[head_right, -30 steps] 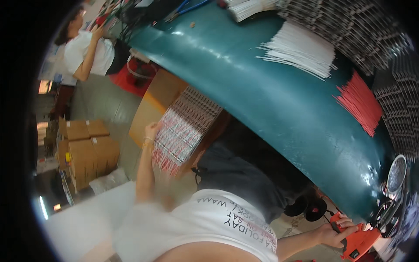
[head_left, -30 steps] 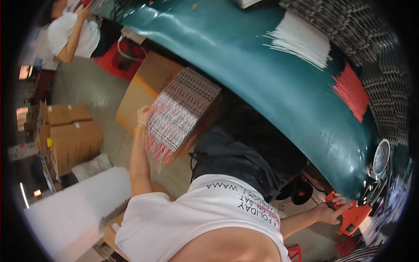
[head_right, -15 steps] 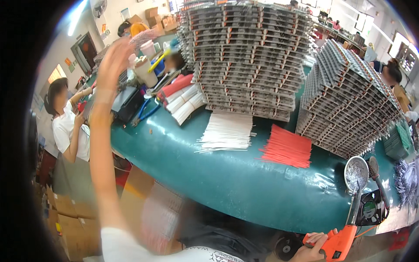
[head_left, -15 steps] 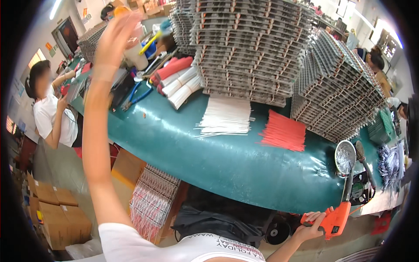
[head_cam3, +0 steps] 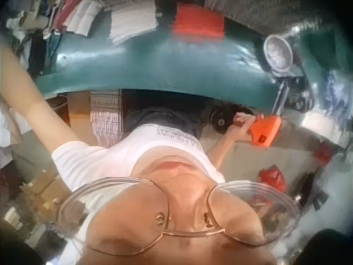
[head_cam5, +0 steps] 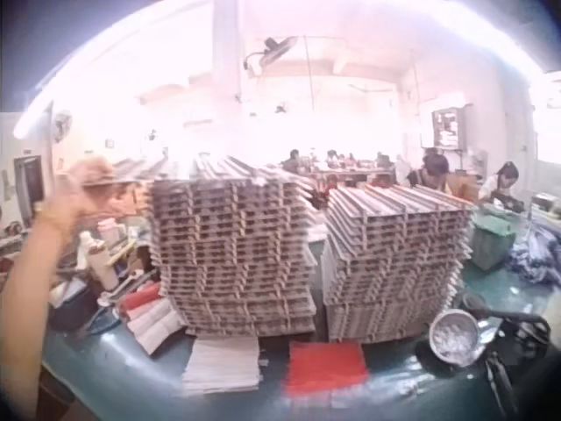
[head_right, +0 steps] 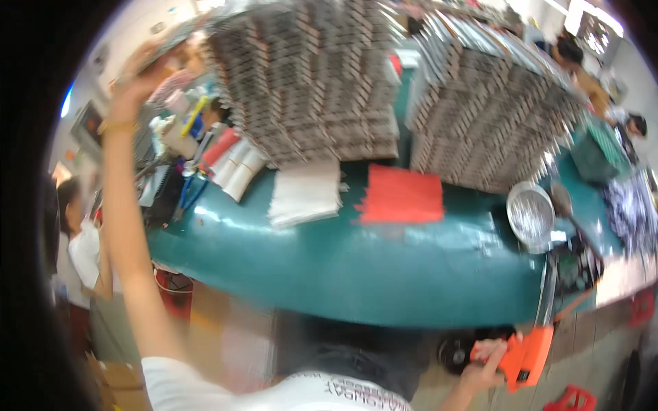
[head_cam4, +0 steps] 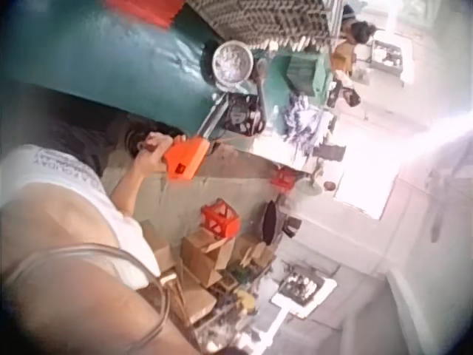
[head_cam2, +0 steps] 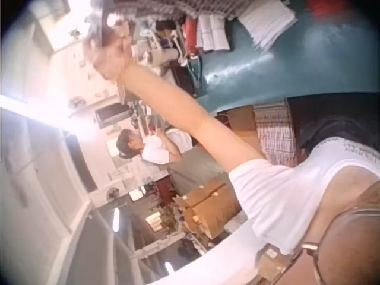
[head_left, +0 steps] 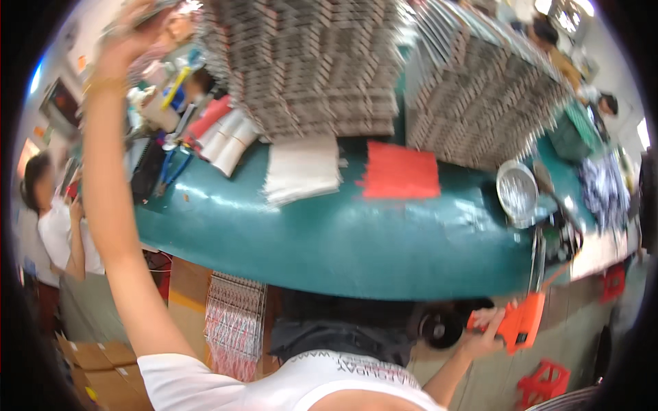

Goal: The person uses a soldering iron to attach red and white wires to a grid of electronic components on a green workbench. They repeatedly pick up individual wires, position them against the component terminals, and apply the soldering iron to secure the connections.

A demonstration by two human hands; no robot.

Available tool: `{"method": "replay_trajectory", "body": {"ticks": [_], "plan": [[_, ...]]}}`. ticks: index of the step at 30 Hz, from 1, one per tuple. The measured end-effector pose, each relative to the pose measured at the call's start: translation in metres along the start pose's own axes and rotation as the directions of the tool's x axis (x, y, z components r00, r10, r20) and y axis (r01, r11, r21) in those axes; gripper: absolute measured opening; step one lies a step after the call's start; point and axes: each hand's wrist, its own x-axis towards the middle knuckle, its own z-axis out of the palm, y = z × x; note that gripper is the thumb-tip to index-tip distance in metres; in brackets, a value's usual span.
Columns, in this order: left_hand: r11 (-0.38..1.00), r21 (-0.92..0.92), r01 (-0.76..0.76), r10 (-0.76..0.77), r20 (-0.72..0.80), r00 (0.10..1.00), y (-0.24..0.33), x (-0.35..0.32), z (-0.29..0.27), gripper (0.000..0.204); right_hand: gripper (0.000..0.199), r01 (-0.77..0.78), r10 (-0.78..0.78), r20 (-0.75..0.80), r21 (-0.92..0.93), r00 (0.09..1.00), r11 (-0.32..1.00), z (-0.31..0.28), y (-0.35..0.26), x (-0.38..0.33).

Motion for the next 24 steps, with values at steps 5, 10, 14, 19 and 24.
{"method": "replay_trajectory", "body": {"ticks": [5,10,14,19,24], "plan": [[0.399,-0.865,0.305,-0.408,0.13,0.904,0.103,-0.155,-0.048,0.06,0.033,0.054,-0.057,0.04,0.089,0.998,0.995,0.008,-0.004,0.004],[-0.613,-0.558,0.56,-0.385,0.829,0.405,0.258,-0.244,0.069,0.063,0.032,0.236,-0.236,0.012,-0.007,0.972,0.972,-0.005,-0.016,0.006],[-0.409,-0.51,0.757,-0.407,0.844,0.349,0.342,-0.263,0.147,0.053,0.033,0.233,-0.233,-0.04,-0.006,0.972,0.973,-0.015,-0.014,-0.001],[-0.438,-0.536,0.722,-0.35,0.841,0.412,0.375,-0.308,0.235,0.046,0.025,0.275,-0.237,0.155,-0.32,0.959,0.906,-0.023,0.003,-0.02],[-0.435,-0.071,0.898,-0.038,0.997,0.061,0.356,-0.267,0.215,0.032,0.021,0.307,-0.111,0.362,-0.546,0.926,0.779,-0.004,0.028,-0.037]]}}
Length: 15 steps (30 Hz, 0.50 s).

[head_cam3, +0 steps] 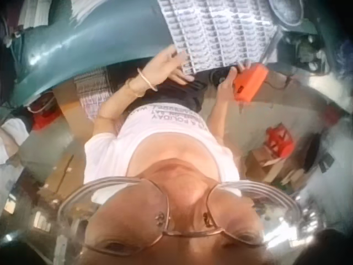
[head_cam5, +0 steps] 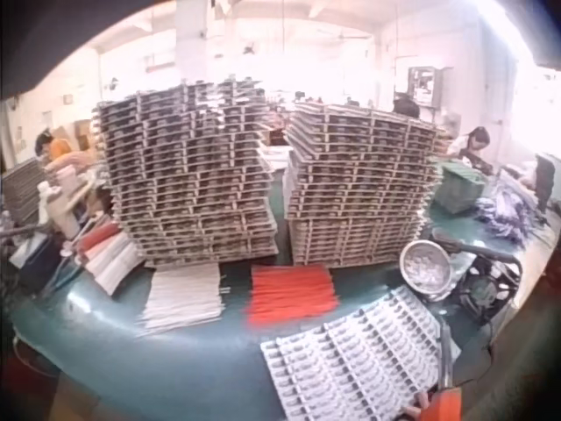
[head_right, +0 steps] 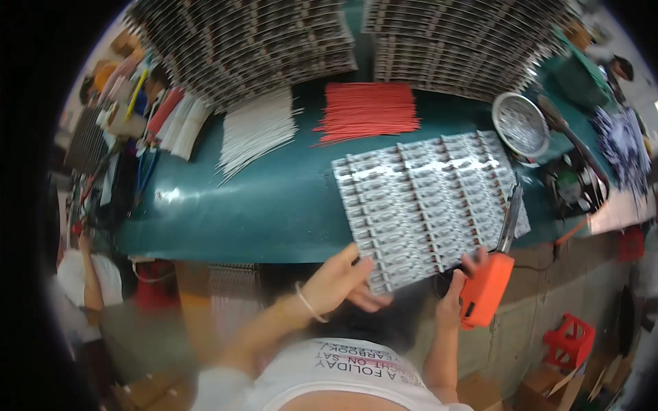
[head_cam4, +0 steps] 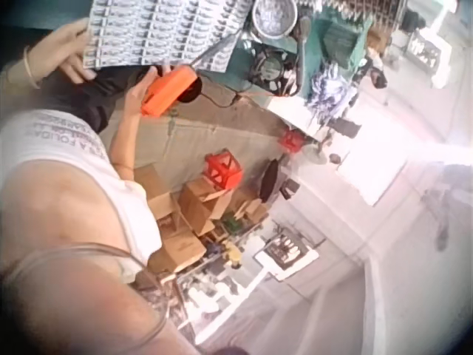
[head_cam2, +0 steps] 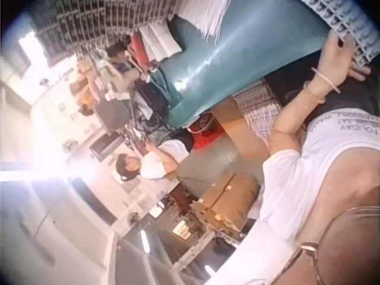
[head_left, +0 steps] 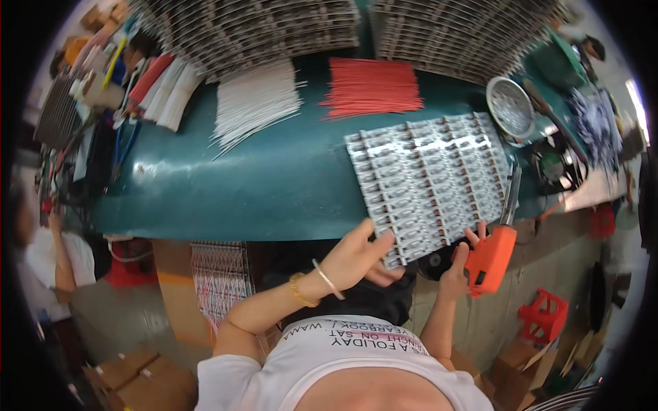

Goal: The person uses a soldering iron to attach red and white wires to a grid of electronic components on a green workbench. They repeatedly pick up individual wires, position them against the component terminals, and apply the soldering iron to secure the connections.

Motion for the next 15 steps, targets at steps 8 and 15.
{"method": "replay_trajectory", "body": {"ticks": [8,15], "plan": [[-0.11,0.994,0.027,0.892,0.086,0.444,0.088,-0.01,-0.122,0.018,0.03,0.305,-0.31,0.002,-0.19,0.951,0.933,0.017,0.026,0.01],[-0.483,0.86,0.164,0.829,0.389,0.401,0.138,0.043,-0.183,0.014,0.026,0.358,-0.374,0.015,-0.32,0.927,0.877,0.011,0.026,0.041]]}}
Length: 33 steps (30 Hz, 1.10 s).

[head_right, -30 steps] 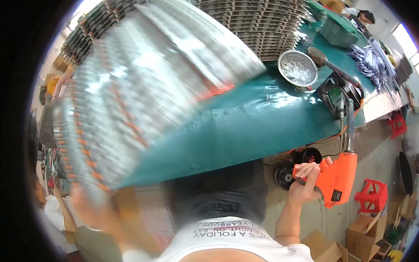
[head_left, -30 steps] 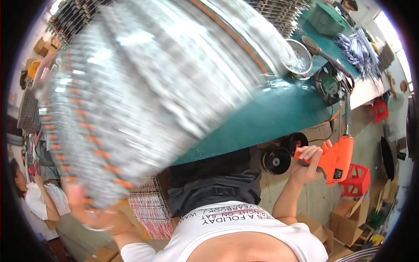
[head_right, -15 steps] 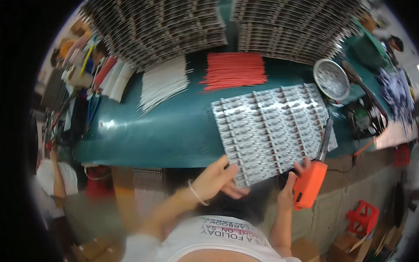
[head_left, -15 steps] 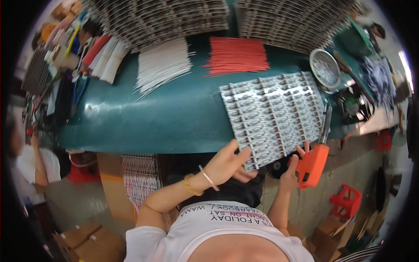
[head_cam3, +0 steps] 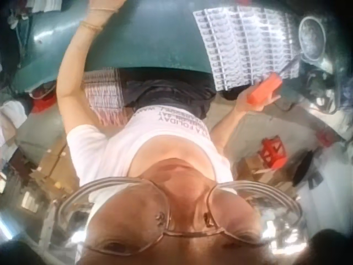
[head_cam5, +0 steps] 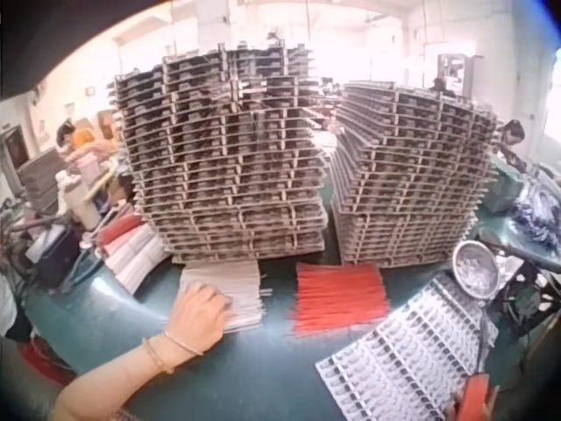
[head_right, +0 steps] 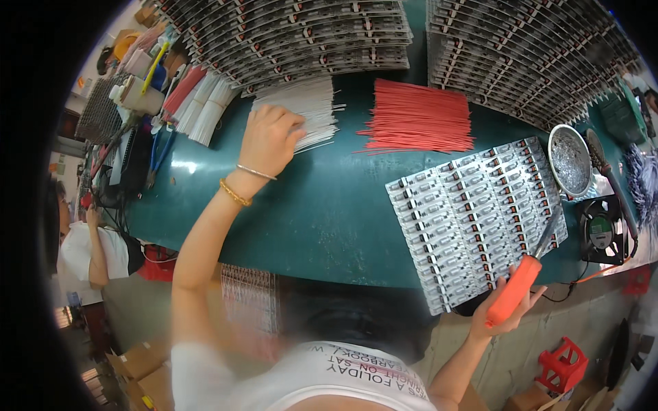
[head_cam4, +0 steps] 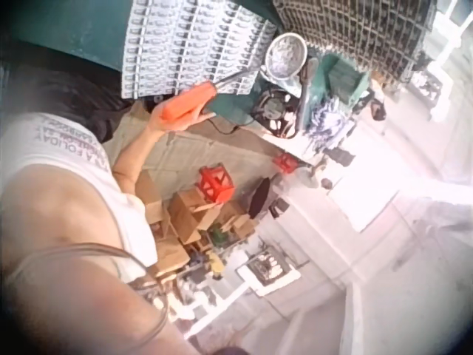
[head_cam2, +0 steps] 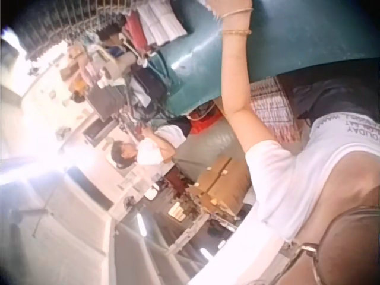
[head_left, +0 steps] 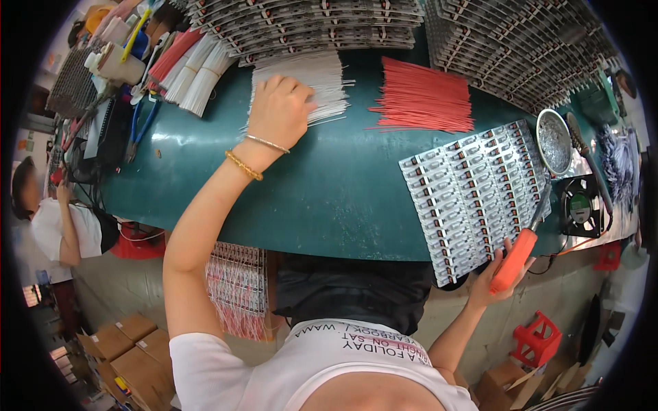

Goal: The person uses a soldering iron to attach red and white wires to a grid of electronic components on a green workbench. They repeatedly pick up individual wires, position them against the component terminals, and apply the soldering iron to secure the connections.

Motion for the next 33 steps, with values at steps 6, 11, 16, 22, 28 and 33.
{"method": "replay_trajectory", "body": {"ticks": [6,11,16,22,28,33], "plan": [[0.996,-0.092,0.016,-0.011,0.053,0.999,-0.005,0.015,-0.002,0.009,0.033,-0.227,0.234,-0.025,0.162,0.972,0.96,-0.008,0.005,-0.004],[0.893,-0.401,0.204,-0.167,0.125,0.978,0.027,0.015,-0.04,0.007,0.042,-0.139,0.147,0.127,-0.064,0.981,0.988,-0.059,-0.028,0.009],[0.4,-0.636,0.66,-0.213,0.636,0.742,0.079,-0.009,-0.038,0.01,0.062,-0.584,0.389,0.439,0.548,0.81,0.598,-0.071,-0.087,0.009],[0.538,-0.667,0.516,-0.204,0.49,0.847,0.106,-0.014,-0.022,0.013,0.076,-0.769,0.409,0.681,0.374,0.608,0.519,-0.063,-0.112,-0.018],[0.62,-0.647,0.443,-0.204,0.412,0.888,0.116,-0.016,-0.015,0.011,0.074,-0.825,0.405,0.739,0.363,0.538,0.433,-0.056,-0.115,-0.022],[0.656,-0.644,0.393,-0.193,0.361,0.913,0.116,-0.018,-0.011,0.011,0.067,-0.818,0.393,0.737,0.38,0.55,0.432,-0.056,-0.105,-0.036]]}}
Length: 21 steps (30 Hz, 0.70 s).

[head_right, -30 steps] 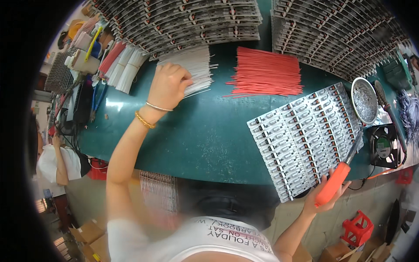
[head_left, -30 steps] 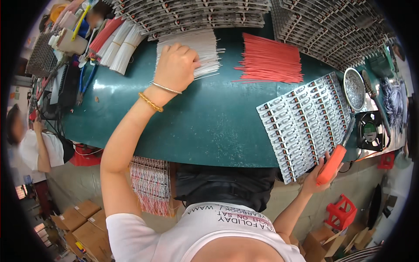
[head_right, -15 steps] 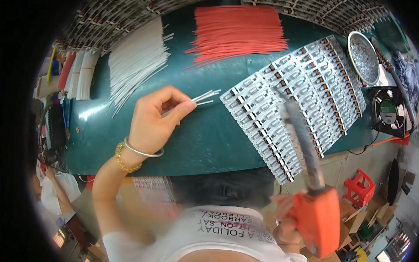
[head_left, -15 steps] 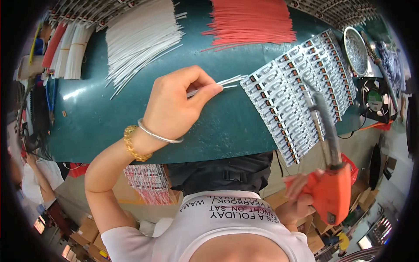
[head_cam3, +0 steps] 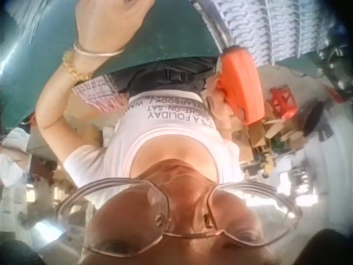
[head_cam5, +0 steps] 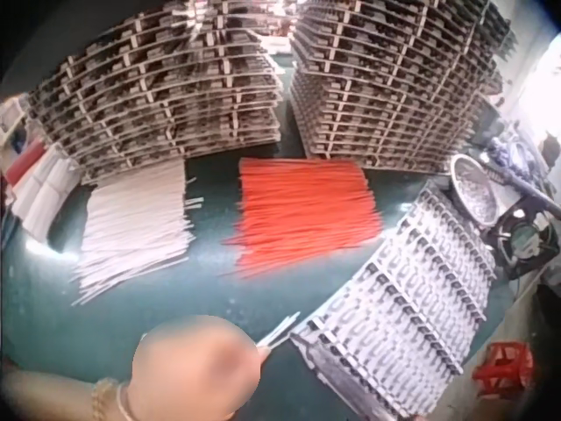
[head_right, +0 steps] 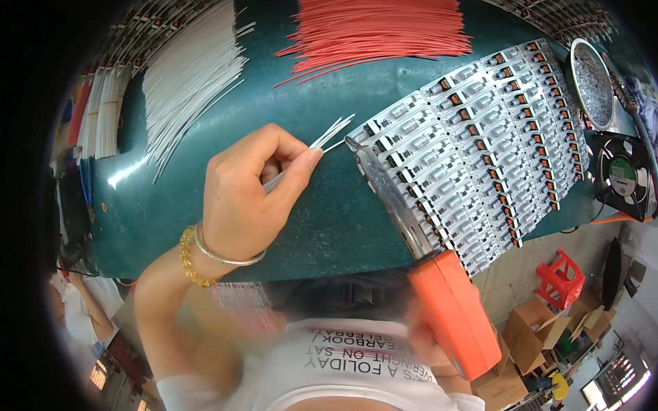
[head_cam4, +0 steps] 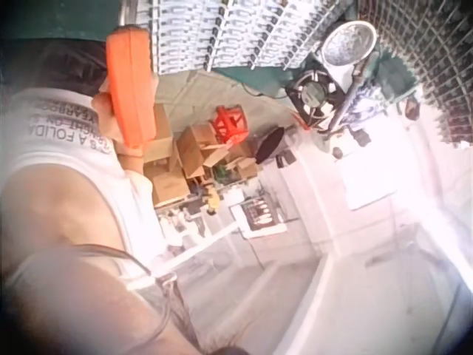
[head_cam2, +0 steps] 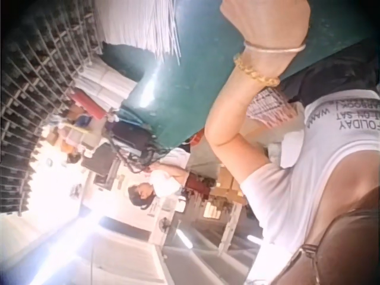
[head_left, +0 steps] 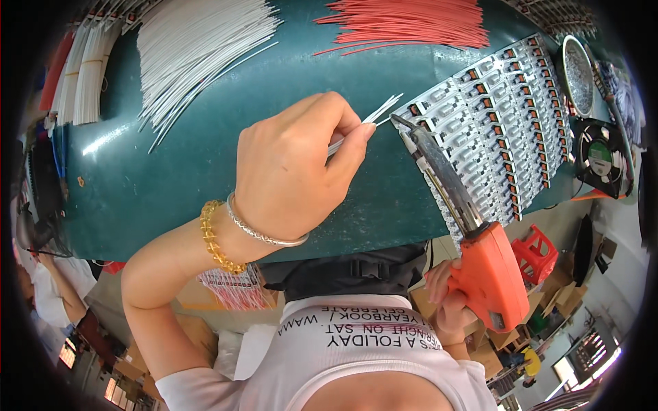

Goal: The person uses a soldering iron to attach red and white wires to a grid of electronic components on a green workbench. They repeatedly pick up individual wires, position them against the component terminals, and apply the soldering iron to secure the connections.

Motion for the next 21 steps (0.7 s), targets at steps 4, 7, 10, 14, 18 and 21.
{"method": "replay_trajectory", "body": {"ticks": [4,7,10,14,18,21], "plan": [[0.999,0.042,-0.018,0.018,-0.001,1.0,0.001,0.0,0.0,0.011,0.068,-0.037,0.04,-0.074,0.035,0.996,0.999,0.019,-0.017,0.008],[0.999,0.045,-0.029,0.03,-0.001,1.0,-0.001,-0.001,0.001,0.012,0.072,0.034,-0.035,-0.062,-0.02,0.997,0.999,0.009,-0.011,0.005],[0.999,0.045,-0.023,0.022,0.003,1.0,0.001,0.0,0.0,0.012,0.076,0.002,-0.002,-0.023,0.004,1.0,1.0,0.012,-0.022,0.015],[0.998,0.049,-0.033,0.033,-0.002,0.999,0.001,0.0,0.001,0.012,0.077,-0.012,0.012,-0.028,-0.023,1.0,1.0,0.011,-0.02,0.011],[0.998,0.055,-0.028,0.028,0.001,1.0,0.001,-0.001,-0.001,0.011,0.077,-0.009,0.01,-0.015,0.078,1.0,0.997,0.015,-0.026,0.018],[0.993,0.086,-0.086,0.093,-0.082,0.992,0.001,0.0,-0.002,0.01,0.076,0.027,-0.021,-0.049,0.131,0.999,0.991,0.014,-0.025,0.015]]}}
